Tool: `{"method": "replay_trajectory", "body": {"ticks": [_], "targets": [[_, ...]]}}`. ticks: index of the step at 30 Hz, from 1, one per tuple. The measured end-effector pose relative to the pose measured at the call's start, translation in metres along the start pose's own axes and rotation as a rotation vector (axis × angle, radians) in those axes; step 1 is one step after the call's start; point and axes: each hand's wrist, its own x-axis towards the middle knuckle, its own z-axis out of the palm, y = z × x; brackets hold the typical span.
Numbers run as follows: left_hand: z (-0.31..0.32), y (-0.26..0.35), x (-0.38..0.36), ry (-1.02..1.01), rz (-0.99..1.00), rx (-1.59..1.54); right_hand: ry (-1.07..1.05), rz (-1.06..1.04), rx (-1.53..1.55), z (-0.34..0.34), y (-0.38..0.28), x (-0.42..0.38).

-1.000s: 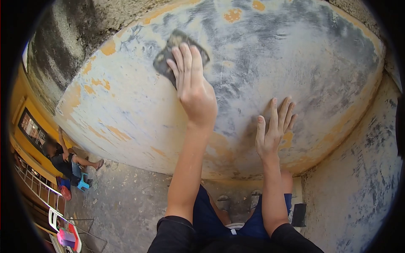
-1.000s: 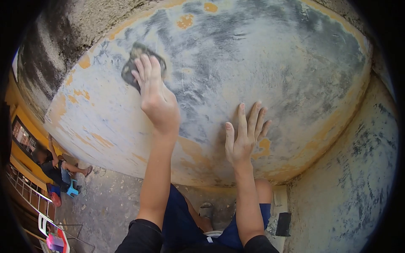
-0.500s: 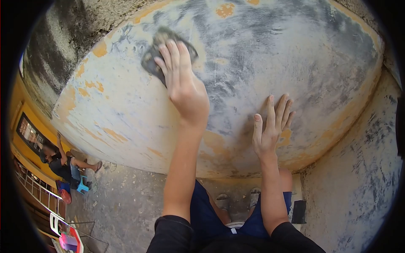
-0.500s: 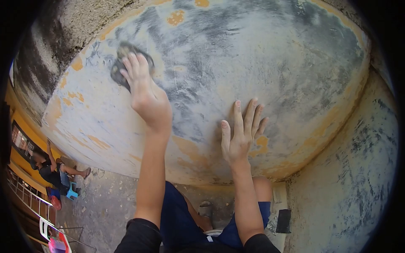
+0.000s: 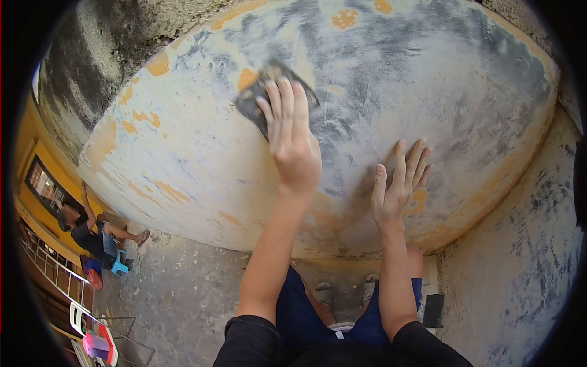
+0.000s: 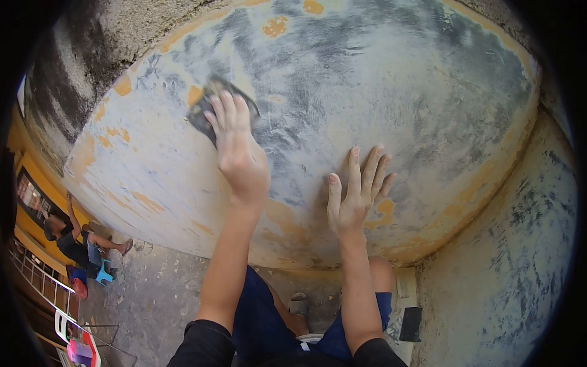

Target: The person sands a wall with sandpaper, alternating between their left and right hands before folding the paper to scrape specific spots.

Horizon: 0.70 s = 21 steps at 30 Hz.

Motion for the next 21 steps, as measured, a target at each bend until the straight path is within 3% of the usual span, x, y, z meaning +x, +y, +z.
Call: {"method": "replay_trajectory", "body": {"ticks": [2, 7, 14, 21], "targets": [[-0.005, -0.001, -0.021, -0.067, -0.001, -0.024, 0.0, -0.009, 0.003, -0.001, 0.0, -0.002], [0.0, -0.013, 0.043, 0.004, 0.032, -0.027, -0.012, -0.008, 0.012, -0.003, 0.0, 0.001], [-0.011, -0.001, -0.026, -0.093, -0.005, 0.014, -0.03, -0.021, -0.001, -0.005, 0.005, 0.0], [-0.007, -0.006, 0.032, -0.05, 0.0, 0.003, -0.037, -0.018, 0.007, -0.005, 0.002, -0.003]]}}
